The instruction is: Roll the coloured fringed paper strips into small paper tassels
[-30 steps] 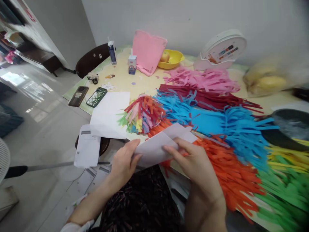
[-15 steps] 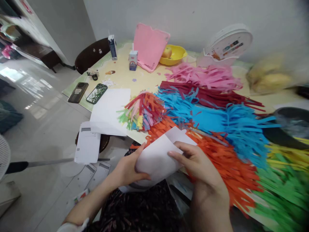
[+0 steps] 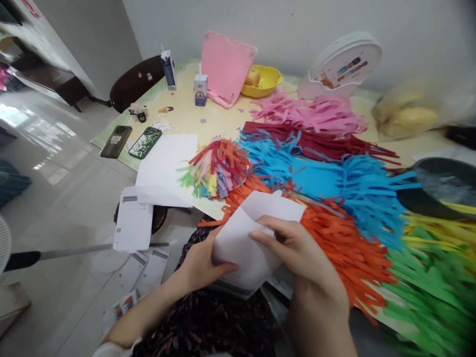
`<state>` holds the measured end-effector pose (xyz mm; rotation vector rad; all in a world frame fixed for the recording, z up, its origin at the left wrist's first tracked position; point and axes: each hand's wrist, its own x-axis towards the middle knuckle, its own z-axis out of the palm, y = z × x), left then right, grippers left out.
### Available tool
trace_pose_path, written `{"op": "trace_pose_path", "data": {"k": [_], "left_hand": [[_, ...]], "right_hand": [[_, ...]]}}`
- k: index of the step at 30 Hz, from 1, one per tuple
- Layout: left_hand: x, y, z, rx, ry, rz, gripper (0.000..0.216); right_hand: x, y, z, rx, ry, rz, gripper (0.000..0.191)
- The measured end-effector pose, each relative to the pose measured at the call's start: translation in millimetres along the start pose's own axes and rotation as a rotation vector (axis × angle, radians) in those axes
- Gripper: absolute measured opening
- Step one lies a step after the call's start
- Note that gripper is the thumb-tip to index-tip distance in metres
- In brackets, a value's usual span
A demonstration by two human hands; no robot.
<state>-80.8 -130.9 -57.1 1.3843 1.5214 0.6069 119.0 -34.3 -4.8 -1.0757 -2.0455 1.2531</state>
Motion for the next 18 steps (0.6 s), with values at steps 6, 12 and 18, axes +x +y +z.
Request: {"op": "trace_pose_path", "data": {"k": [6, 12, 18], "left_hand": [[0.3, 15.7, 17.1, -0.133, 0.007, -0.057, 0.075], [-0.7, 21.2, 26.1, -0.193, -0.013, -0.015, 0.049], [2.7, 4.5, -4.7, -0.280, 0.042, 0.034, 0.038]], "right_hand": [[1.2, -5.6, -10.3, -0.017, 0.041, -0.039, 0.019], [5.4, -3.7, -10.5, -0.074, 0.084, -0.096, 0.018], [-3.5, -6.0, 1.6, -0.167, 0.703, -0.277, 0.023]]}}
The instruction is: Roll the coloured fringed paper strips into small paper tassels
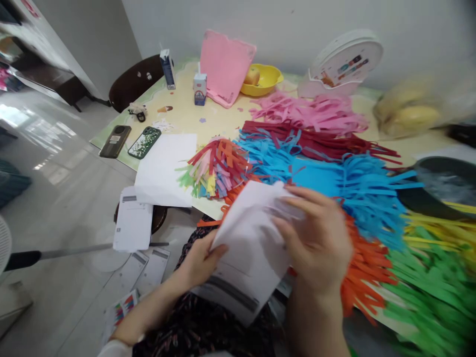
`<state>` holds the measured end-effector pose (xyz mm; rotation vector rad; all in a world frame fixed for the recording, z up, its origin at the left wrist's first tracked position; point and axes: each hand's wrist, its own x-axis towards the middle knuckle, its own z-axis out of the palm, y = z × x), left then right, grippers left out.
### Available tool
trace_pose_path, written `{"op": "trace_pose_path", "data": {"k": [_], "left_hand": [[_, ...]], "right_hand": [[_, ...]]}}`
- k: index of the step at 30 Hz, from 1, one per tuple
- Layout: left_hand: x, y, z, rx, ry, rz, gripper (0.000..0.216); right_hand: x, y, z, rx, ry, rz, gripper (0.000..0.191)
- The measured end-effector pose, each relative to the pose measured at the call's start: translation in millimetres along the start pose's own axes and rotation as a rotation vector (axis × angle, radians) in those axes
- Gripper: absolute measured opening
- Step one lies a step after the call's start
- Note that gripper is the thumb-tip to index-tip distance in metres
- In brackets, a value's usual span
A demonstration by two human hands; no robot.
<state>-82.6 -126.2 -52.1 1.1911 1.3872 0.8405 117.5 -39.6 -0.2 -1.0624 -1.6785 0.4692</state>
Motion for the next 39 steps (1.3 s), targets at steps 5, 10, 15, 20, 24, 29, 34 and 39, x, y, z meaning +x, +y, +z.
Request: {"op": "trace_pose_path", "data": {"k": [5, 10, 15, 20, 24, 29, 34, 39], "left_hand": [[-0.4, -14.6, -29.8, -0.202, 0.224, -0.053, 0.043], [2.5, -26.2, -29.1, -0.373, 0.221, -0.131, 0.049], [8.7, -21.3, -34.8, -0.415, 0.210, -0.188, 0.057], [25.2, -3.1, -42.7, -0.286, 0.586, 0.051, 0.041], [32.8, -2.3, -41.2, -0.178, 0.618, 0.091, 0.035], [29.8, -8.8, -36.8, 0.066, 0.659, 0.106, 0.038], [29.3, -5.2, -47.5, 0.315, 0.729, 0.198, 0.040], [35.1, 0.1, -62.9, 0.206, 0.887, 0.186, 0.046]], "right_hand": [[-30.1, 7.7, 12.3, 0.425, 0.086, 0.314, 0.053], [-52.8, 24.1, 36.6, 0.607, -0.295, 0.641, 0.051], [-43.8, 23.5, 40.7, 0.355, -0.170, 0.653, 0.039], [-45.4, 26.7, 42.9, 0.211, -0.312, 0.532, 0.037], [-42.0, 27.7, 46.8, 0.318, -0.289, 0.579, 0.048], [-31.4, 21.0, 51.7, 0.046, -0.138, 0.465, 0.043], [-33.1, 15.7, 59.0, -0.062, -0.123, 0.398, 0.032], [-44.4, 9.1, 59.6, 0.082, -0.385, 0.394, 0.036]]}}
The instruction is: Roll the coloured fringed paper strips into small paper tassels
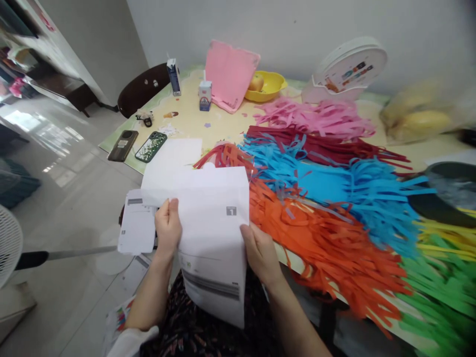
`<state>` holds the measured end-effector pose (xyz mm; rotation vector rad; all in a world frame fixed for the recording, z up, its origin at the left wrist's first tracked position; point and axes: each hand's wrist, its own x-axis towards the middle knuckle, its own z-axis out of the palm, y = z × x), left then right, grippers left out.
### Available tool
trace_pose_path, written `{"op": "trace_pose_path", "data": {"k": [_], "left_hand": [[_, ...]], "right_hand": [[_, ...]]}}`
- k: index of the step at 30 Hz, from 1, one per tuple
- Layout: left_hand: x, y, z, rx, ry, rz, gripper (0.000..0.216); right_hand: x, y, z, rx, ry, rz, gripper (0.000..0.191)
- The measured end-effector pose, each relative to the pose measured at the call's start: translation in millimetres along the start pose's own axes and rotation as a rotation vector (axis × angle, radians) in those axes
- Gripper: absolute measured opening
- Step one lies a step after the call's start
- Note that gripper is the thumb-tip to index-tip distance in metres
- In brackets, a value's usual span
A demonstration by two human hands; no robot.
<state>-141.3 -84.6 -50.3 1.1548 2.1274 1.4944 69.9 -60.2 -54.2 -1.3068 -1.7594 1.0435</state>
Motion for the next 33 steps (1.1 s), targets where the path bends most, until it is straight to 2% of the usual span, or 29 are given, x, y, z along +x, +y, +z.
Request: {"op": "trace_pose_path", "data": {"k": [2, 6, 8, 9, 12, 13, 15, 18, 21, 25, 26, 27, 30, 31, 33], "left_hand": [[-0.4, -0.5, 2.0, -0.053, -0.031, -0.024, 0.045], [-12.4, -5.3, 8.6, -0.107, -0.320, -0.054, 0.038], [-16.7, -9.5, 9.7, -0.059, -0.399, -0.063, 0.036], [-17.2, -11.6, 9.3, -0.033, -0.376, -0.064, 0.036], [-13.1, -15.5, 6.4, 0.018, -0.185, -0.045, 0.037], [-11.2, -15.7, 5.5, 0.025, -0.137, -0.038, 0.038], [-8.8, -15.1, 4.9, -0.001, -0.110, -0.058, 0.040], [-10.5, -14.3, 6.8, -0.131, -0.233, -0.167, 0.041], [-14.6, -16.5, 8.6, -0.175, -0.347, -0.223, 0.040], [-18.2, -21.6, 6.7, -0.036, -0.237, -0.149, 0.038], [-19.4, -22.3, 5.8, -0.013, -0.245, -0.117, 0.037], [-20.9, -22.5, 5.0, 0.004, -0.288, -0.081, 0.036], [-26.6, -19.5, 4.5, 0.021, -0.525, 0.013, 0.033], [-28.0, -17.1, 5.2, -0.004, -0.589, 0.018, 0.032], [-28.4, -10.3, 7.7, -0.134, -0.583, -0.040, 0.029]], "right_hand": [[-1.3, 1.1, -2.2, -0.061, 0.060, -0.022, 0.041], [7.6, 6.3, -13.0, -0.166, 0.259, -0.019, 0.044], [11.9, 8.7, -15.6, -0.142, 0.249, 0.003, 0.045], [12.7, 9.5, -15.1, -0.105, 0.198, 0.019, 0.045], [9.0, 10.8, -8.1, 0.003, 0.000, 0.084, 0.050], [6.7, 11.0, -5.4, 0.013, -0.030, 0.101, 0.050], [2.8, 11.8, -1.7, -0.029, -0.007, 0.112, 0.049], [0.8, 14.7, -2.0, -0.141, 0.097, 0.064, 0.046], [0.2, 19.1, -5.1, -0.191, 0.132, 0.037, 0.045], [0.5, 23.6, -8.1, -0.056, 0.057, 0.100, 0.043], [2.2, 23.9, -8.8, 0.019, 0.062, 0.110, 0.040], [4.8, 23.8, -9.5, 0.101, 0.096, 0.112, 0.041], [15.1, 21.7, -9.5, 0.260, 0.313, 0.072, 0.073], [17.7, 20.8, -8.2, 0.256, 0.370, 0.054, 0.076], [19.3, 19.7, -3.5, 0.191, 0.392, 0.034, 0.072]]}}
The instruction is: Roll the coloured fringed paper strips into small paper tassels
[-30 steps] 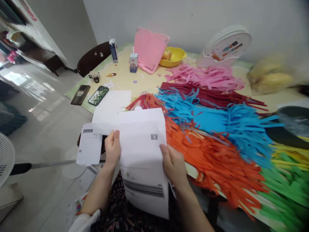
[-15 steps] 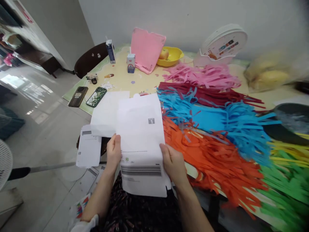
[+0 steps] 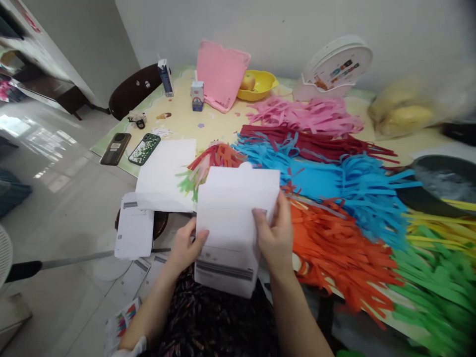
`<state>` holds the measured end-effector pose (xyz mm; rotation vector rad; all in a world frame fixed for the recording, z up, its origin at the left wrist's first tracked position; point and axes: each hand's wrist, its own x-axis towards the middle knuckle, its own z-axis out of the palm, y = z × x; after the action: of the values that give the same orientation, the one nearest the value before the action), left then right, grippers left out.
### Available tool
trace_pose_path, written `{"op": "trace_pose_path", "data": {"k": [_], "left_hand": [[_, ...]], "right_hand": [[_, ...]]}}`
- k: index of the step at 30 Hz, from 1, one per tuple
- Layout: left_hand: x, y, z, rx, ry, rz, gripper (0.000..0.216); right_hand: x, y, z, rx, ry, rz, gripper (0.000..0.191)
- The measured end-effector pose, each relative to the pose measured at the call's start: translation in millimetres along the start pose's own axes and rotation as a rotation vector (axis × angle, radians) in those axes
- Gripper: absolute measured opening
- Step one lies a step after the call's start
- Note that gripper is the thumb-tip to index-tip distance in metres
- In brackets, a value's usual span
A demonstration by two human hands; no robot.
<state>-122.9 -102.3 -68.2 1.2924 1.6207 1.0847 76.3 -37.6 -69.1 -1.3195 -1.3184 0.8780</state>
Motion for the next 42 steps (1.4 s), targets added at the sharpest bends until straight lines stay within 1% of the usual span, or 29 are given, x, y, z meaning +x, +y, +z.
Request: {"op": "trace_pose_path", "data": {"k": [3, 5, 6, 8, 10, 12, 13, 15, 18, 20, 24, 27, 30, 33, 38, 40, 42], "left_hand": [[7.2, 13.4, 3.2, -0.287, 0.211, -0.074, 0.039], [12.2, 21.5, 4.8, -0.376, 0.317, -0.092, 0.037], [13.6, 24.4, 5.9, -0.384, 0.339, -0.082, 0.035], [14.0, 27.2, 9.1, -0.362, 0.364, -0.046, 0.034], [12.2, 26.6, 13.3, -0.339, 0.391, -0.035, 0.031], [10.6, 24.2, 17.1, -0.337, 0.443, -0.039, 0.027], [10.3, 22.8, 18.3, -0.343, 0.471, -0.036, 0.026], [10.9, 20.5, 19.3, -0.349, 0.505, -0.023, 0.025], [12.9, 18.3, 17.8, -0.368, 0.505, -0.019, 0.022], [14.0, 17.6, 16.3, -0.413, 0.492, -0.017, 0.022], [16.3, 16.7, 14.5, -0.611, 0.448, -0.039, 0.029], [17.4, 15.3, 14.6, -0.733, 0.425, -0.115, 0.034], [17.6, 14.8, 14.8, -0.753, 0.465, -0.166, 0.035], [17.9, 17.1, 13.9, -0.790, 0.500, -0.194, 0.036], [20.8, 20.3, 11.3, -0.923, 0.500, -0.301, 0.038], [21.8, 19.7, 10.8, -0.933, 0.516, -0.332, 0.038], [22.1, 18.7, 10.6, -0.921, 0.522, -0.328, 0.037]], "right_hand": [[-8.6, 1.9, 5.3, -0.037, -0.118, 0.012, 0.063], [-14.5, 2.4, 5.7, 0.012, -0.171, 0.044, 0.062], [-16.5, 1.9, 5.1, 0.044, -0.170, 0.067, 0.062], [-18.4, -0.1, 3.4, 0.103, -0.117, 0.119, 0.059], [-19.3, -2.3, 2.7, 0.138, -0.033, 0.156, 0.048], [-21.0, -3.5, 3.8, 0.147, 0.042, 0.165, 0.034], [-22.2, -3.7, 4.9, 0.149, 0.070, 0.161, 0.030], [-24.7, -3.9, 7.2, 0.158, 0.123, 0.143, 0.029], [-26.2, -4.6, 8.5, 0.183, 0.192, 0.119, 0.032], [-25.1, -5.0, 7.5, 0.199, 0.208, 0.119, 0.031], [-22.1, -3.8, 3.8, 0.236, 0.177, 0.147, 0.026], [-22.5, -0.9, 2.7, 0.274, 0.162, 0.169, 0.024], [-24.4, 2.5, 3.8, 0.313, 0.159, 0.193, 0.022], [-25.5, 4.5, 5.3, 0.305, 0.153, 0.200, 0.022], [-24.4, 3.1, 5.4, 0.278, 0.153, 0.184, 0.020], [-23.1, 2.3, 4.6, 0.282, 0.135, 0.198, 0.020], [-21.6, 1.8, 3.4, 0.277, 0.111, 0.212, 0.020]]}}
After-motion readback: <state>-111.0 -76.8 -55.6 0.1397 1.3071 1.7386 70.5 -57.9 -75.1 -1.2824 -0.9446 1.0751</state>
